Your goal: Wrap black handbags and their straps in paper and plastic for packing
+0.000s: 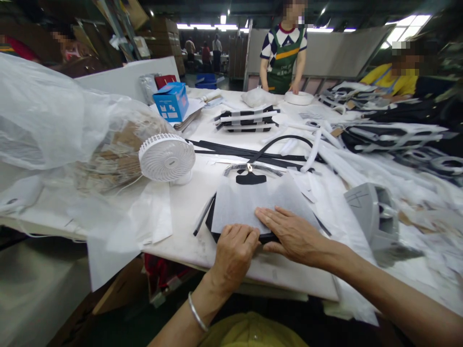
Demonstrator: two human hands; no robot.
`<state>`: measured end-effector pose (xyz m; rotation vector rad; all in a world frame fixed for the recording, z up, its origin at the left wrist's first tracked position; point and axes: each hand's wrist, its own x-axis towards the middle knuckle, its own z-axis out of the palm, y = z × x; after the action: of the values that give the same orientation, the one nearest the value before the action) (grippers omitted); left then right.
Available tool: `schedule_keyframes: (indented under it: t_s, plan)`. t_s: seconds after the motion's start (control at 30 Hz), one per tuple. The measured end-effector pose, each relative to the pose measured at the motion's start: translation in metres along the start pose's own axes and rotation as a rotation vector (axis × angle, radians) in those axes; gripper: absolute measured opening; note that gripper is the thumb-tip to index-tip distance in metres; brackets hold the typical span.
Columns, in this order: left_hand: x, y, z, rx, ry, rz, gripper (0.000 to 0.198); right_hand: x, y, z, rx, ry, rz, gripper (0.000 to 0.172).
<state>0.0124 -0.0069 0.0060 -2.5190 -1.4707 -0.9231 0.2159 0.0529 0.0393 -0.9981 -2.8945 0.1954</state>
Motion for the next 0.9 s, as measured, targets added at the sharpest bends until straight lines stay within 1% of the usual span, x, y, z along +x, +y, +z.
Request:
schedule_keyframes:
  t_s: [0.07, 0.13, 0.2, 0.3, 0.37, 0.53, 0.7, 0.9]
  plan:
    - [0.003, 0.001, -0.003, 0.027, -0.068, -0.003, 0.013, 0.0, 0.003, 0.001, -0.026, -0.007, -0.005, 0.078]
    - [0.005, 0.001, -0.005, 0.038, -0.111, -0.002, 0.012, -0.001, 0.005, 0.002, -0.065, -0.003, 0.002, 0.078]
    - [0.007, 0.001, -0.006, 0.038, -0.126, -0.006, 0.014, -0.002, 0.005, 0.002, -0.11, 0.003, 0.009, 0.076]
    - [0.006, 0.003, -0.006, 0.06, -0.117, -0.006, 0.025, -0.004, 0.005, 0.001, -0.156, 0.008, 0.008, 0.073]
    - [0.006, 0.005, -0.006, 0.089, -0.117, 0.002, 0.027, -0.007, 0.006, 0.001, -0.18, 0.014, 0.017, 0.073]
    - [0.007, 0.008, -0.01, 0.133, -0.195, 0.008, 0.028, -0.01, 0.009, -0.002, -0.215, 0.017, 0.044, 0.074]
    - [0.013, 0.009, -0.014, 0.132, -0.254, 0.024, 0.024, -0.009, 0.008, -0.003, -0.226, -0.012, 0.046, 0.08]
    - [0.021, 0.015, -0.019, 0.133, -0.332, 0.04, 0.014, -0.007, 0.006, -0.003, -0.217, -0.015, 0.042, 0.079]
